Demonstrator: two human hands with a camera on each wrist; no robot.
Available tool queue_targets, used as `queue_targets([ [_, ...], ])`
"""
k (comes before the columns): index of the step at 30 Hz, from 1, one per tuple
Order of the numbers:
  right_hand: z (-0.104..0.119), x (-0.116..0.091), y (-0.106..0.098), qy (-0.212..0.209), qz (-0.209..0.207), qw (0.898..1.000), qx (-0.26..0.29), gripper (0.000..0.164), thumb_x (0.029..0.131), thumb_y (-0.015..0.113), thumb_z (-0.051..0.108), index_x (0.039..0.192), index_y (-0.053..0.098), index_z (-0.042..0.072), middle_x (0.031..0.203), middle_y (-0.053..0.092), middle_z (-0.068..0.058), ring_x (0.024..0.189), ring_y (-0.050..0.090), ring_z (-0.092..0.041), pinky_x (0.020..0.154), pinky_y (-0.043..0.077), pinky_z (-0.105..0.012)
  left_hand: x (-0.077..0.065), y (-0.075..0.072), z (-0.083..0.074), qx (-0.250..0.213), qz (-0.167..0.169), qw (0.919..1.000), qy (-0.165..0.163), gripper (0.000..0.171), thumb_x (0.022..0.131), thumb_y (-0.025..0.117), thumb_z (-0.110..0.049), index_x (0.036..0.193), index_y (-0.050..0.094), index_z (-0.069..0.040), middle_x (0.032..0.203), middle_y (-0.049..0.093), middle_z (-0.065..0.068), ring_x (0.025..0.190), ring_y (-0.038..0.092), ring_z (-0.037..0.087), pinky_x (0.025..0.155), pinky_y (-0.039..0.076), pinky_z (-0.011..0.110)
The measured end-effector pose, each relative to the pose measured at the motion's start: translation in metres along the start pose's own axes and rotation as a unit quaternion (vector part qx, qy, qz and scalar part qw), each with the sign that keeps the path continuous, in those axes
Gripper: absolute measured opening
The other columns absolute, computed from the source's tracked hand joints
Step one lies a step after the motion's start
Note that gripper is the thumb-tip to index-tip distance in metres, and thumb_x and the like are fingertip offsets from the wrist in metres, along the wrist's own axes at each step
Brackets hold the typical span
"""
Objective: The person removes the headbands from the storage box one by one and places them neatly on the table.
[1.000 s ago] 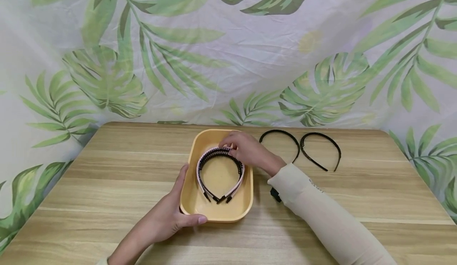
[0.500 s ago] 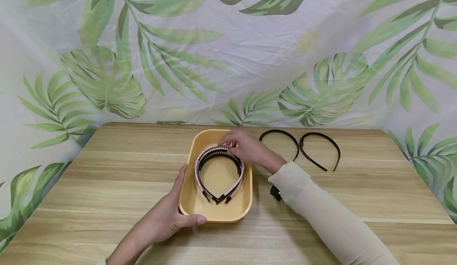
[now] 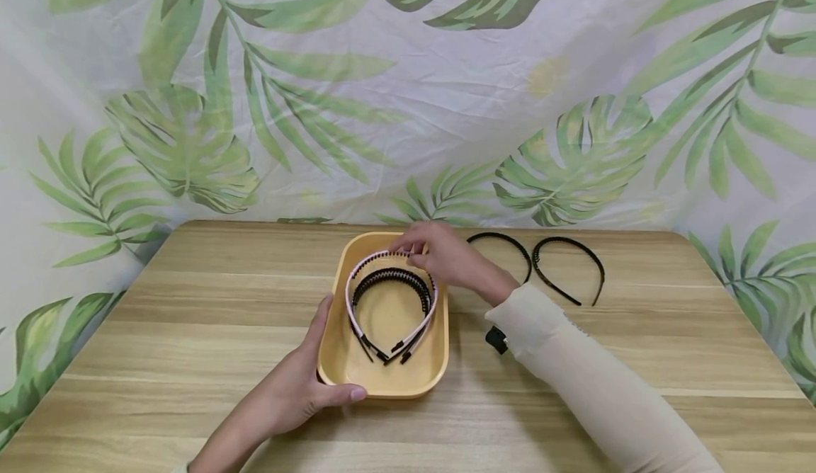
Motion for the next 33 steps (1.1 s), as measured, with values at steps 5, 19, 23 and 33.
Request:
queue_targets([
  [5,0.001,-0.003,-0.010,0.000,-0.007,1.000,0.013,0.030,0.094,0.069,-0.006,0.120,0.078,0.005,0.108,0.076,-0.014,0.092,0.066,-0.021,0.083,0.054,-0.032,0.000,0.000,0.000,0.002,0.000,1.0000,0.006,0.138,0.077,0.093,-0.038,0.169,-0.008,-0.021,0.171,0.023,0.025,0.139,0.053,0.031,0.110,0.043,0.025],
  [19,-0.005,-0.023,-0.048,0.016,-0.044,0.999,0.028,0.029,0.093,0.069,-0.007,0.117,0.079,0.006,0.108,0.077,-0.014,0.091,0.067,-0.023,0.081,0.056,-0.037,-0.001,0.002,0.001,-0.009,0.000,0.9999,0.007,0.137,0.078,0.093,-0.040,0.169,-0.007,-0.025,0.173,0.021,0.022,0.136,0.055,0.030,0.107,0.041,0.017],
  [23,-0.009,-0.028,-0.056,0.015,-0.049,0.998,0.029,0.028,0.092,0.070,-0.006,0.116,0.080,0.006,0.108,0.077,-0.013,0.090,0.065,-0.023,0.080,0.055,-0.036,-0.001,0.001,0.002,-0.001,-0.002,1.0000,0.002,0.138,0.077,0.093,-0.042,0.169,-0.008,-0.026,0.173,0.022,0.023,0.137,0.054,0.030,0.110,0.042,0.023],
  [33,-0.025,-0.043,-0.074,0.036,-0.030,0.998,0.045,0.029,0.096,0.065,-0.006,0.118,0.080,0.006,0.116,0.076,-0.012,0.100,0.064,-0.025,0.085,0.051,-0.039,0.000,0.002,0.002,-0.023,0.004,0.9997,0.000,0.137,0.078,0.093,-0.038,0.169,-0.008,-0.024,0.174,0.017,0.020,0.135,0.055,0.029,0.104,0.041,0.014],
])
Point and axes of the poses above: each hand's wrist, its own x-axis towards the middle knuckle, its own y-axis out of the palm, z = x × y, the point moved 6 cm from there along x, towards the middle knuckle
